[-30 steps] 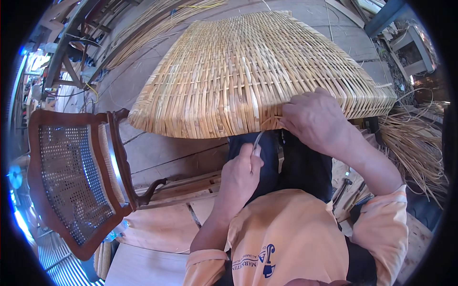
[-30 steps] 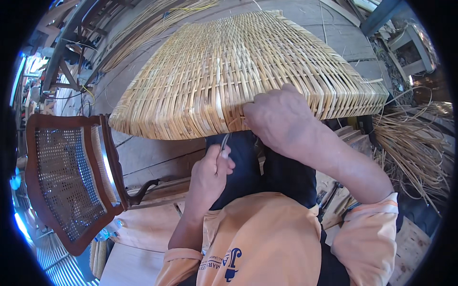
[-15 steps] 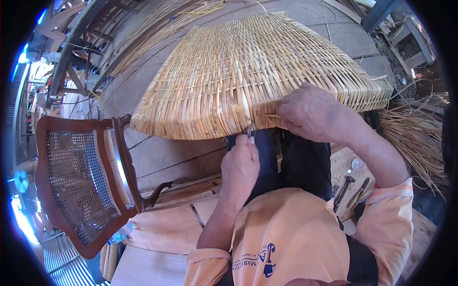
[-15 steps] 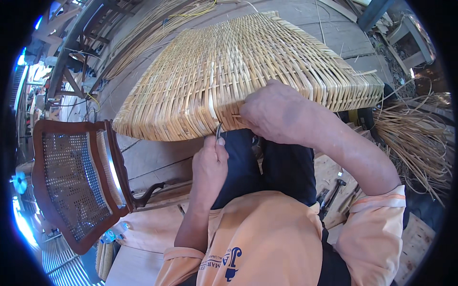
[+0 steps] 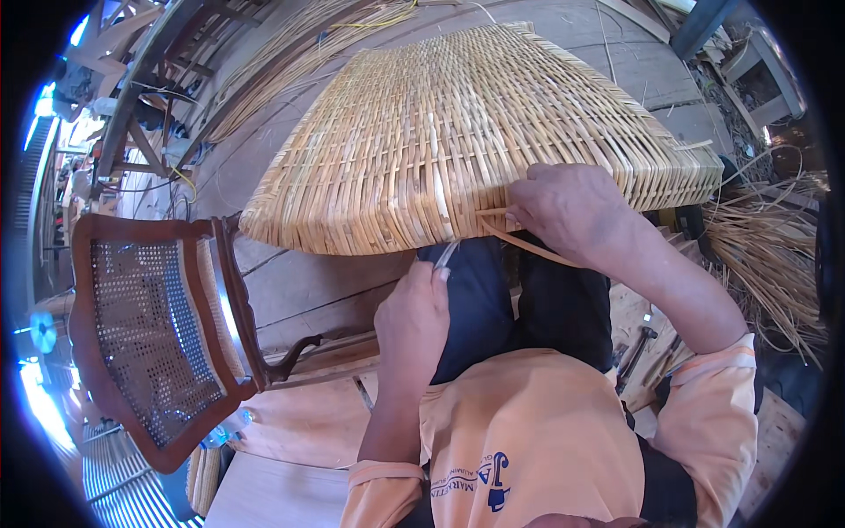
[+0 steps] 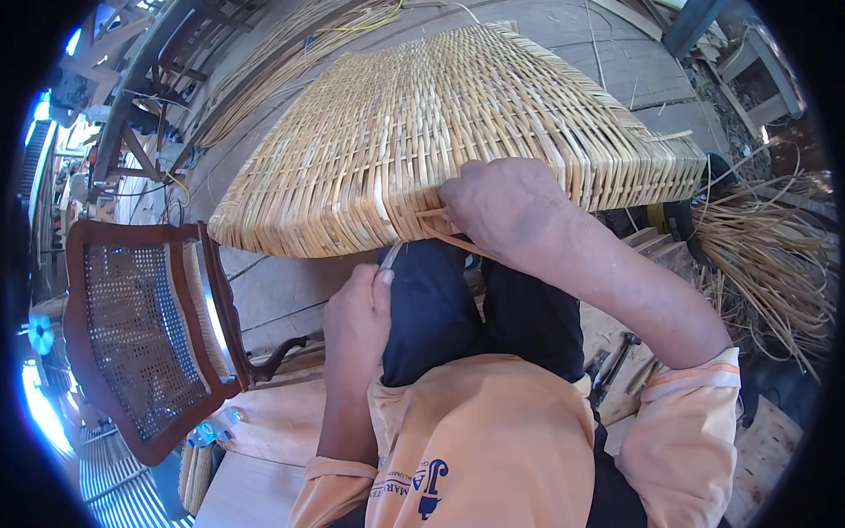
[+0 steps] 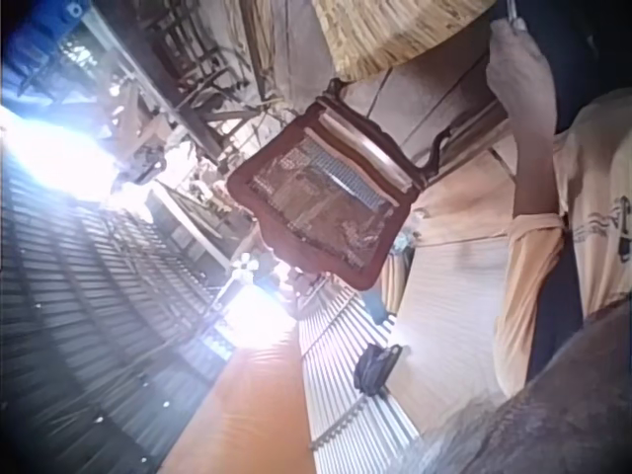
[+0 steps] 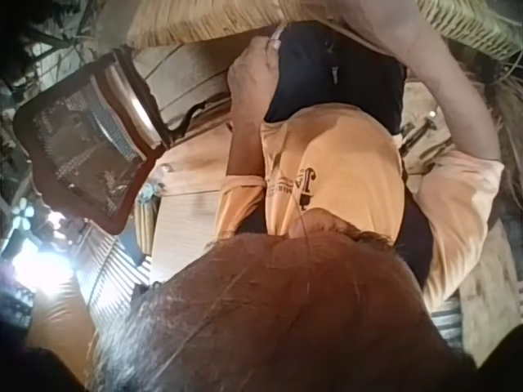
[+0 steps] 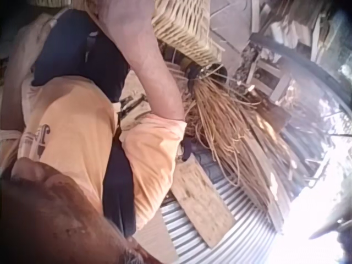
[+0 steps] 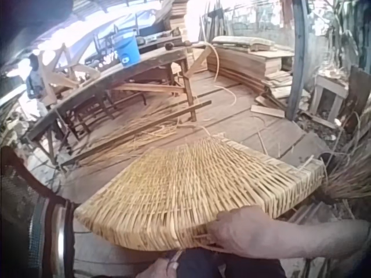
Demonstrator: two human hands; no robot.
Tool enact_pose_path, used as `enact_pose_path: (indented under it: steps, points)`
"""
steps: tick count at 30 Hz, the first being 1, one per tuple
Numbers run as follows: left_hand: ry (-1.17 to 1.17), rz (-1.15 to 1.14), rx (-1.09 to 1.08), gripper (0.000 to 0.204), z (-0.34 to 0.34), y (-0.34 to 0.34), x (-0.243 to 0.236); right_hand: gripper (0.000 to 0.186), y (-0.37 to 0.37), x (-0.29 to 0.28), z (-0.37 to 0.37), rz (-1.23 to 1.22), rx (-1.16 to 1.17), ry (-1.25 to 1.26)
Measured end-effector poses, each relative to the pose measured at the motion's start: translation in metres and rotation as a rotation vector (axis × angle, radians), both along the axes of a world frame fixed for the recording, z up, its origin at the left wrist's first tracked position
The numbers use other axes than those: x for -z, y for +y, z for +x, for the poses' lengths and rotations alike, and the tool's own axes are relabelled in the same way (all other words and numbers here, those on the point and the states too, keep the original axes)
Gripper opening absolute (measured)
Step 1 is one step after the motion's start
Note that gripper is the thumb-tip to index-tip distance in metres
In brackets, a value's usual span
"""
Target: Weaving and trimming rattan material to repair or create a furniture component.
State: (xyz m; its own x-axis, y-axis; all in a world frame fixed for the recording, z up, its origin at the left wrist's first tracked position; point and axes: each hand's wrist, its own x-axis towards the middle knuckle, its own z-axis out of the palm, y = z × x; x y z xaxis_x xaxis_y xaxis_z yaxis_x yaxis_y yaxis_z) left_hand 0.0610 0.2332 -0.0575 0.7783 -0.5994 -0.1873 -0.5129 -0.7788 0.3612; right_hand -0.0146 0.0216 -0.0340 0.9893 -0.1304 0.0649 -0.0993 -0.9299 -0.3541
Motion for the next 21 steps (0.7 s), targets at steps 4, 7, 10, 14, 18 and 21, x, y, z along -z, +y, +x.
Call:
enact_pose_path:
  steps: [4,7,10,14,18,21]
  points:
    - [0.131,-0.157,0.046,0.015,-0.006,-0.008,-0.003,0.019,-0.003,0.000,0.002,-0.020,-0.003,0.066]
    - [0.052,-0.163,0.027,0.014,-0.004,-0.021,0.007,0.020,-0.003,0.000,0.001,-0.021,-0.010,0.052]
    - [0.019,-0.185,0.012,0.014,-0.006,-0.026,0.013,0.019,-0.004,0.000,0.000,-0.016,-0.002,0.037]
    - [-0.043,-0.228,0.062,0.016,-0.006,-0.030,0.016,0.016,-0.006,-0.003,0.001,-0.011,-0.022,0.043]
    - [0.655,-0.422,-0.159,0.021,0.011,-0.022,0.019,0.012,-0.003,-0.007,0.006,-0.084,-0.081,0.046]
    - [0.708,-0.484,-0.111,0.019,0.015,-0.019,0.028,0.010,0.000,-0.009,0.012,-0.159,-0.125,0.081]
